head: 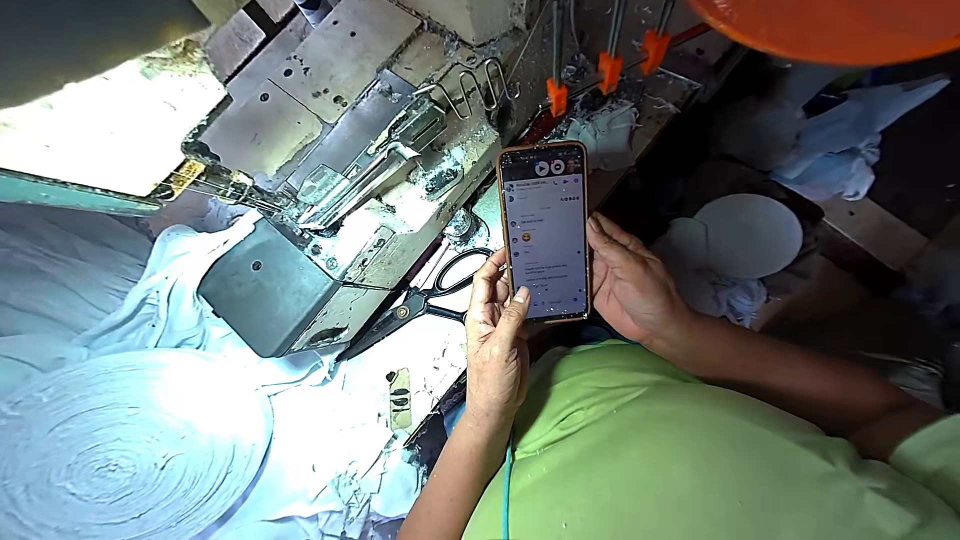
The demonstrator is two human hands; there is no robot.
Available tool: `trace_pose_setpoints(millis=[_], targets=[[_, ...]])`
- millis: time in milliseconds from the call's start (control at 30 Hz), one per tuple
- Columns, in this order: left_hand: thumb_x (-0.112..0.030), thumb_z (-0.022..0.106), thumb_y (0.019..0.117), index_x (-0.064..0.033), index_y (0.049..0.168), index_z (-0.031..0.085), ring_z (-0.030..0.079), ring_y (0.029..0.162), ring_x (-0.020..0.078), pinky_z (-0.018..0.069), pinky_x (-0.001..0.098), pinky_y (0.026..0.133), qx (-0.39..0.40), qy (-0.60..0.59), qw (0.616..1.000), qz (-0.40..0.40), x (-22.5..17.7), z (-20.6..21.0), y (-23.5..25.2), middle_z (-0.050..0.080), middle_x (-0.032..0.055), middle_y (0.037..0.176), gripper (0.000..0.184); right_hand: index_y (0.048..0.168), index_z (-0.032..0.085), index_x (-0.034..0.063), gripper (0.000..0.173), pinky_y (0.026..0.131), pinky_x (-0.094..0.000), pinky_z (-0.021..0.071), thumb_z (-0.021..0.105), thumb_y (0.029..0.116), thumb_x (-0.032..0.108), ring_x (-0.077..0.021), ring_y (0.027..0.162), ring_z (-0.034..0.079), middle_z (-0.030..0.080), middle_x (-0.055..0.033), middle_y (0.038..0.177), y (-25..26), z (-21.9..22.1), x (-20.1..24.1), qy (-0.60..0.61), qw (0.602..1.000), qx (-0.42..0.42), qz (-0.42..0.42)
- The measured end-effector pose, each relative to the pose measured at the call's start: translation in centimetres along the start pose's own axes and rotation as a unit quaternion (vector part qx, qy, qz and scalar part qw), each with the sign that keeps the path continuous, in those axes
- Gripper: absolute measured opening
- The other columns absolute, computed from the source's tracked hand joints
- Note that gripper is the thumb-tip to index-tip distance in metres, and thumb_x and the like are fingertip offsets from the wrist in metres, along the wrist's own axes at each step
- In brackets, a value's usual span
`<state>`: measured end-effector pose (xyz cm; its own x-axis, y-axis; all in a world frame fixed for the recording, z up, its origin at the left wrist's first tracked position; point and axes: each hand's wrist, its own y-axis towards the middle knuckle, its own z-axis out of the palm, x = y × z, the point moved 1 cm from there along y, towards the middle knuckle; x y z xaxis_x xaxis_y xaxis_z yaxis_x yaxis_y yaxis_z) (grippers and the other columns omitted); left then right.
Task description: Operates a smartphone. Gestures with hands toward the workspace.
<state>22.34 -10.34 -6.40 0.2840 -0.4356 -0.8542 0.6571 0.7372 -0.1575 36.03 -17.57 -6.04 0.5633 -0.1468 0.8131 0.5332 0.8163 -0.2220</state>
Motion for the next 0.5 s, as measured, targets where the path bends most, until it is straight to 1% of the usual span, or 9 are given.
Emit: trace_pose_setpoints(millis=[133, 300, 500], targets=[[0.004, 0.041, 0.0996, -0.0078, 0.142, 0.046, 0.069, 0.106, 0.0147, 0.0581, 0.0344, 0.092, 0.0, 0.007, 1.0, 0.001, 0.04, -0.12, -0.02, 0.065, 0.0069, 0.125, 0.045, 0.128, 0.058, 0.0106, 0.035, 0.093, -0.0315, 0.0594, 0.029, 0.1134, 0.024, -0.0103, 0.107, 0.07, 0.07, -0.0023, 0.115, -0.05, 0.08, -0.12, 0.003, 1.0, -0.003, -0.003], [0.005, 0.042, 0.0984, -0.0076, 0.143, 0.045, 0.069, 0.106, 0.0153, 0.0579, 0.0349, 0.093, 0.004, 0.011, 1.0, 0.003, 0.19, -0.29, -0.13, 0.065, 0.0076, 0.126, 0.046, 0.132, 0.056, 0.0098, 0.036, 0.094, -0.031, 0.0586, 0.029, 0.1134, 0.024, -0.01, 0.108, 0.069, 0.069, -0.0029, 0.117, -0.17, 0.1, -0.28, 0.003, 1.0, -0.003, 0.0], [0.006, 0.043, 0.0976, -0.0075, 0.143, 0.045, 0.069, 0.106, 0.0148, 0.0579, 0.0343, 0.093, 0.001, 0.013, 1.0, 0.005, 0.0, -0.2, -0.29, 0.066, 0.0074, 0.125, 0.048, 0.132, 0.056, 0.0096, 0.036, 0.094, -0.0312, 0.0588, 0.028, 0.1134, 0.024, -0.0104, 0.108, 0.069, 0.069, -0.0034, 0.117, -0.32, 0.13, -0.32, 0.002, 1.0, 0.004, -0.001]])
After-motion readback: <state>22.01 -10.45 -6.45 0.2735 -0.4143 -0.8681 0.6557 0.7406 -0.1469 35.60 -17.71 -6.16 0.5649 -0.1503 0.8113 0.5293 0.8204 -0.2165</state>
